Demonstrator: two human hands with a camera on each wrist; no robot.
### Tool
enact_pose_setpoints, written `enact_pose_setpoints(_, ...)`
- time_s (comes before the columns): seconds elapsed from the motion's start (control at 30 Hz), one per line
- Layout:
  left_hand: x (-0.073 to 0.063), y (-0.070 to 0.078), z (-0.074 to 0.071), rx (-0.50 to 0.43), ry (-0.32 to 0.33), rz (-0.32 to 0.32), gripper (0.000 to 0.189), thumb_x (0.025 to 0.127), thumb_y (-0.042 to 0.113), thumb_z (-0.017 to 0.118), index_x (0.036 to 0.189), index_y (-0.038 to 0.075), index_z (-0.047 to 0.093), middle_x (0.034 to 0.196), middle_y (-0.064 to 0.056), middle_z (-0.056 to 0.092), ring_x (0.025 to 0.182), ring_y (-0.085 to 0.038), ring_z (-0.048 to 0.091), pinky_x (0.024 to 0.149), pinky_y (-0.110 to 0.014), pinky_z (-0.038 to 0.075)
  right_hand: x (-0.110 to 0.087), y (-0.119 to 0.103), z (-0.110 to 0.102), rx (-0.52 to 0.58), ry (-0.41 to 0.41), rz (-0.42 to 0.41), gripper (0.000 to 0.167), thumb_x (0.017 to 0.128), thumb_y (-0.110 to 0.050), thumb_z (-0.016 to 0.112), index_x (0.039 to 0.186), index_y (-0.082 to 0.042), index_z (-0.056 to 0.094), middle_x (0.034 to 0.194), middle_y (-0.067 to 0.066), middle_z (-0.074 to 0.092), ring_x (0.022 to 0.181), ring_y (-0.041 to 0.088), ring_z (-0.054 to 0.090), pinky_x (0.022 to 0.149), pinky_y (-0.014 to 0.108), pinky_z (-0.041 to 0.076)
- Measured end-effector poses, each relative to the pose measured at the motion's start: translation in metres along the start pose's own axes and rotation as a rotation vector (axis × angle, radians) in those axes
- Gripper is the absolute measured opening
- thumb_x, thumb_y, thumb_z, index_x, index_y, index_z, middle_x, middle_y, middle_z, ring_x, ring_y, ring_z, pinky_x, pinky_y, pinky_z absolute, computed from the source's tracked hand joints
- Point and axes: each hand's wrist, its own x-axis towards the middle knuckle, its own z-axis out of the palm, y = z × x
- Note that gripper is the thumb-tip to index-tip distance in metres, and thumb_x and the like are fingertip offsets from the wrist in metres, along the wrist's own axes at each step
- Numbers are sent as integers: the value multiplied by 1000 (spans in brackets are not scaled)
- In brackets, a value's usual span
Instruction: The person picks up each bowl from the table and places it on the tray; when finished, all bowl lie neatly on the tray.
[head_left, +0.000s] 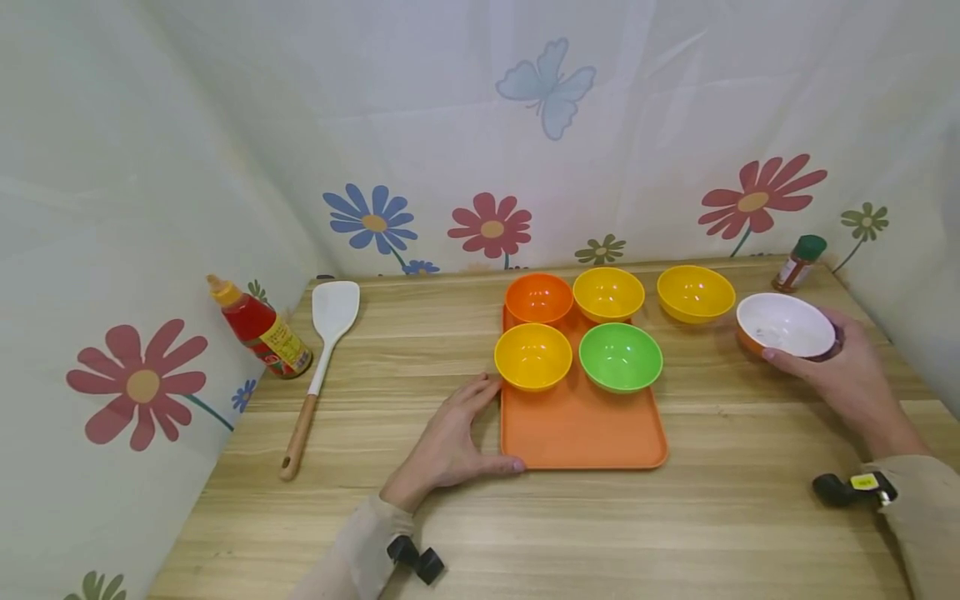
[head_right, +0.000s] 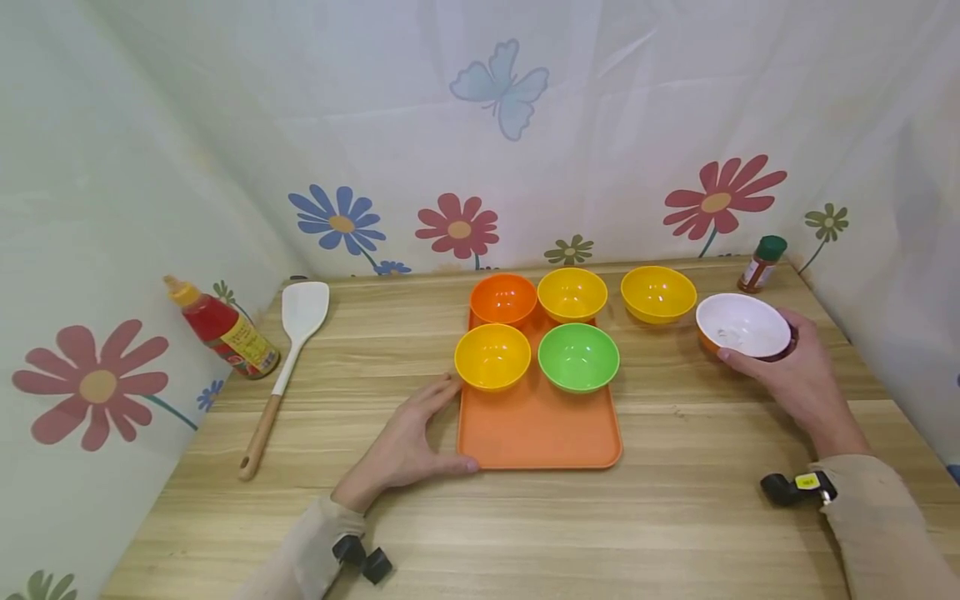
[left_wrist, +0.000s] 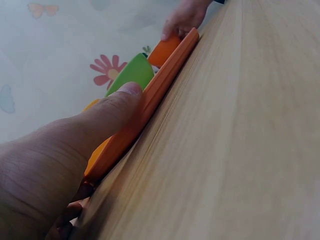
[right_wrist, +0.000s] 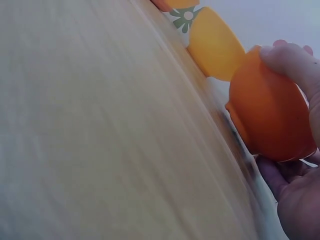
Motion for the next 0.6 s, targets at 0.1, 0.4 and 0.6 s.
enact_pose_setpoints(0.1, 0, 0, 0, 2, 3, 3, 130, 71, 78, 95, 174, 22, 40, 180, -2, 37, 168, -25, 30, 134, -60, 31, -1, -2, 1, 22, 26, 2, 113, 102, -47, 81, 176, 1, 9, 177, 37, 21, 154, 60, 29, 133, 70, 24)
enact_pose_setpoints(0.4, 0, -1, 0, 3, 2, -3, 130, 71, 78, 94, 175, 22, 39, 181, -4, 36, 168, -25, 30, 133, -60, 32, -4, -14, 2, 62, 99, -82, 102, 101, -40, 84, 177, -10, 23, 174, 29, 32, 154, 44, 35, 129, 20, 32)
enact_pose_setpoints(0.6, 1, -2, 1, 5, 2, 6, 130, 71, 78, 94, 175, 23, 39, 181, -4, 36, 168, -25, 30, 134, -59, 32, -9, -29, 5, 85, 127, -121, 97, 98, -35, 88, 174, -12, 32, 167, 22, 39, 149, 36, 42, 113, 4, 37)
